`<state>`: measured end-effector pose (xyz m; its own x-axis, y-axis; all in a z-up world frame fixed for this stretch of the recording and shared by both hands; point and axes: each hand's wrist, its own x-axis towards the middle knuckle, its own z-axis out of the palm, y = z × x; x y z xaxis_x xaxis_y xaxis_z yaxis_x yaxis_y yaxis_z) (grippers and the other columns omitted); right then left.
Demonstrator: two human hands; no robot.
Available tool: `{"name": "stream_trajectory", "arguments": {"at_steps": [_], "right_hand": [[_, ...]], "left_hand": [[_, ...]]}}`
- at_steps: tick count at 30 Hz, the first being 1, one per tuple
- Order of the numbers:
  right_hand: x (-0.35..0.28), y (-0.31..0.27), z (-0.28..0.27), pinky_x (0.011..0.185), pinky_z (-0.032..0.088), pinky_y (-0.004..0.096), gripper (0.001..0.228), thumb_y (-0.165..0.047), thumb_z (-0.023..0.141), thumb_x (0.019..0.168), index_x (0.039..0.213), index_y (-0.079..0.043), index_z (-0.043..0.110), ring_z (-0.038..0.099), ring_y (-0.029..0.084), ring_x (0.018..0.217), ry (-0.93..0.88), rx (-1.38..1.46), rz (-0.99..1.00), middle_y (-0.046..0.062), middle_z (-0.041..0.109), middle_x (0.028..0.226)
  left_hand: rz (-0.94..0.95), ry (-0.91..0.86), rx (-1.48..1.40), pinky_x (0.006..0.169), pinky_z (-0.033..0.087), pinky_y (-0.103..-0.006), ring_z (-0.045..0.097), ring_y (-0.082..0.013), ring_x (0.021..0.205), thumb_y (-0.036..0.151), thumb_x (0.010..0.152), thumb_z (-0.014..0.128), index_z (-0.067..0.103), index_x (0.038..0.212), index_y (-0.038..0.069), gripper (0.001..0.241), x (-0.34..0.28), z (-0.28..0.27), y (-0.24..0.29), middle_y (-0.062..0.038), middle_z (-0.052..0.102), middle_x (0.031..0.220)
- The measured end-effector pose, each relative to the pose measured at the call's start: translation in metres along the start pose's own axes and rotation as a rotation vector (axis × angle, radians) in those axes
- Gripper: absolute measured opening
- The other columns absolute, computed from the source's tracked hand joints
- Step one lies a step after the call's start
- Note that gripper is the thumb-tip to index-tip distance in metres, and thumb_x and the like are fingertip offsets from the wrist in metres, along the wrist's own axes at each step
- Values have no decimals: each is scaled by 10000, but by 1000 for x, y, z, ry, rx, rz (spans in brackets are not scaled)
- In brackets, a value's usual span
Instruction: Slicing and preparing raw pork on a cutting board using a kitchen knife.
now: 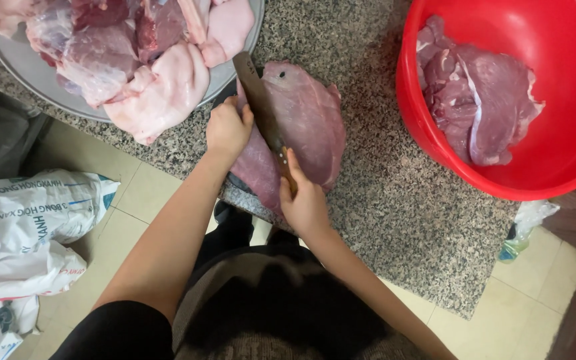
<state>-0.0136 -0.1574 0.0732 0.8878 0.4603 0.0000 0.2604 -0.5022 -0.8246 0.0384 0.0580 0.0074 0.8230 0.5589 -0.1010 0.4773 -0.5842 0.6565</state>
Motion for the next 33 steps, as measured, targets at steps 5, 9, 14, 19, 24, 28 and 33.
{"name": "stream_trajectory", "arguments": {"at_steps": [5,9,14,19,24,28,33], "right_hand": [[16,0,14,705,561,427,629,-91,626,949,1550,-122,446,741,387,790,-38,-149,112,261,721,838],[32,0,-1,673,564,371,613,-116,636,947,1537,-161,474,764,295,706,-65,-87,201,230,736,816],[17,6,-32,555,441,362,602,-129,642,998,1578,-150,481,562,216,605,-97,40,232,184,682,817],[-18,24,-38,684,554,272,558,-105,622,1036,1562,-66,441,690,95,891,130,122,-191,156,699,1200],[-42,16,-41,557,499,304,561,-130,642,978,1516,-92,488,614,109,640,44,101,93,139,774,961],[-51,17,-35,564,520,315,570,-155,655,965,1517,-145,515,694,135,592,16,41,107,168,701,723],[-52,26,-26,590,558,374,584,-146,654,969,1531,-171,499,751,251,638,-12,49,77,204,699,736]], "left_hand": [[-15,28,-63,820,553,-532,696,-458,916,274,944,641,667,1171,4,354,-7,-2,-6,-290,716,957],[-2,52,-37,833,528,-560,673,-467,971,283,975,636,629,1208,18,353,-9,-4,-9,-279,704,1054],[114,193,106,865,487,-539,620,-434,1059,252,940,664,579,1292,5,439,-28,-26,5,-249,636,1187],[633,104,348,1128,477,-438,603,-299,1265,106,977,638,654,1241,105,264,-64,-36,6,-103,651,1251],[818,-77,132,1074,474,-423,595,-332,1249,211,896,718,697,1090,42,258,-99,-56,12,-136,646,1252],[774,-122,119,1035,514,-400,620,-306,1220,195,908,712,709,1123,48,260,-107,-63,16,-120,642,1259],[703,-97,123,877,571,-396,668,-302,1117,204,951,706,706,1135,55,237,-114,-61,18,-102,630,1271]]}}
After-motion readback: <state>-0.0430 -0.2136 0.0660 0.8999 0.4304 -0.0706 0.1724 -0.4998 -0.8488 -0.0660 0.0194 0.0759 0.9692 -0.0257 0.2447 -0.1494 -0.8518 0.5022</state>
